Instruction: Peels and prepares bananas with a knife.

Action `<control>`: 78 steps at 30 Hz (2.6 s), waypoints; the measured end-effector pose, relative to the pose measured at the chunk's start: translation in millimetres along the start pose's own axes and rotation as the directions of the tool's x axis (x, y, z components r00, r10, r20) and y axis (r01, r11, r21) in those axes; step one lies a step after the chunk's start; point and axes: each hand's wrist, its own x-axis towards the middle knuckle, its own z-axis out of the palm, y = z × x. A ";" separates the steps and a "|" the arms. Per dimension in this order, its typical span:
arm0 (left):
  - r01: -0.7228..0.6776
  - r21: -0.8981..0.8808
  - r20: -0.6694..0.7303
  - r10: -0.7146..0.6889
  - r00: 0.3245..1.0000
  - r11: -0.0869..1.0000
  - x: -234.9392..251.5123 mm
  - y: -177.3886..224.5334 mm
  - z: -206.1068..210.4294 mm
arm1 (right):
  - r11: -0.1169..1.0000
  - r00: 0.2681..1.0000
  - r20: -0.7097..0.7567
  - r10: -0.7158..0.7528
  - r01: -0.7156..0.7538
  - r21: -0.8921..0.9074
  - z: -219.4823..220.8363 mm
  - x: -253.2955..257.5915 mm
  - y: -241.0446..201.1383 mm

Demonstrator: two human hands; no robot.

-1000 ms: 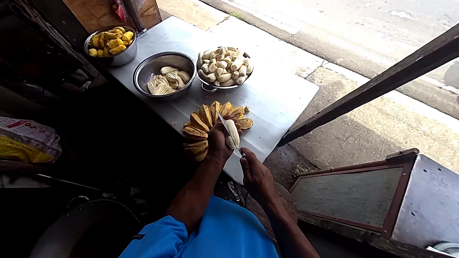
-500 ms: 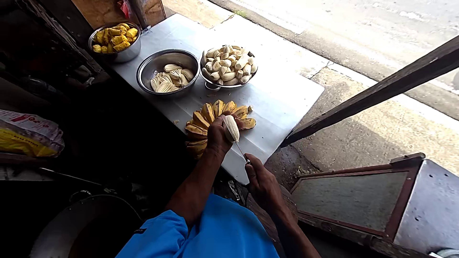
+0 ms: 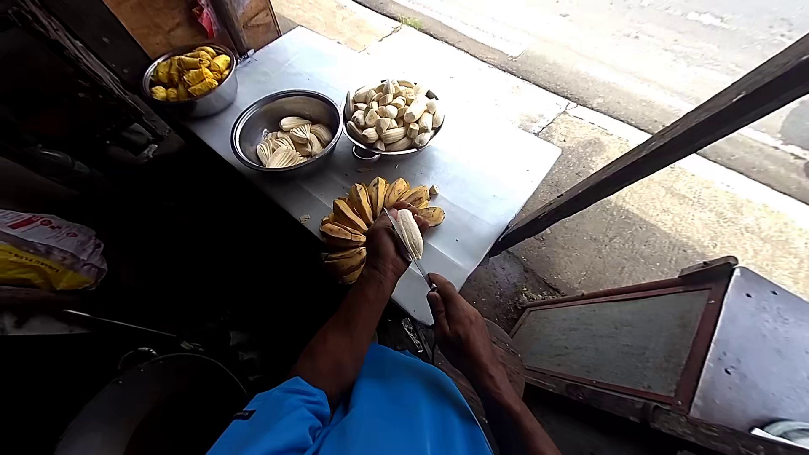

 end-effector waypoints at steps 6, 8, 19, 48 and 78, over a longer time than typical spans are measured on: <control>-0.025 0.021 -0.034 0.026 0.999 0.999 -6.0 -14.7 4.8 | 0.997 0.999 -0.008 0.032 -0.032 -0.071 6.3 33.4 5.4; -0.012 0.016 -0.068 0.013 0.998 1.000 -6.0 -14.8 6.6 | 0.995 0.999 -0.008 0.044 -0.045 -0.086 6.9 34.3 5.1; 0.063 -0.008 -0.174 -0.063 0.983 0.998 6.9 -12.9 -5.3 | 0.996 0.992 0.120 0.030 -0.039 0.080 8.6 33.3 12.9; -0.079 0.102 -0.299 0.107 0.948 0.992 30.2 19.4 -14.1 | 0.868 0.979 0.206 0.003 -0.105 0.485 14.0 -0.9 8.4; -0.016 0.160 -0.221 0.052 0.974 0.987 27.9 11.5 -19.4 | 0.866 0.972 0.234 0.033 -0.144 0.479 2.3 -6.5 15.8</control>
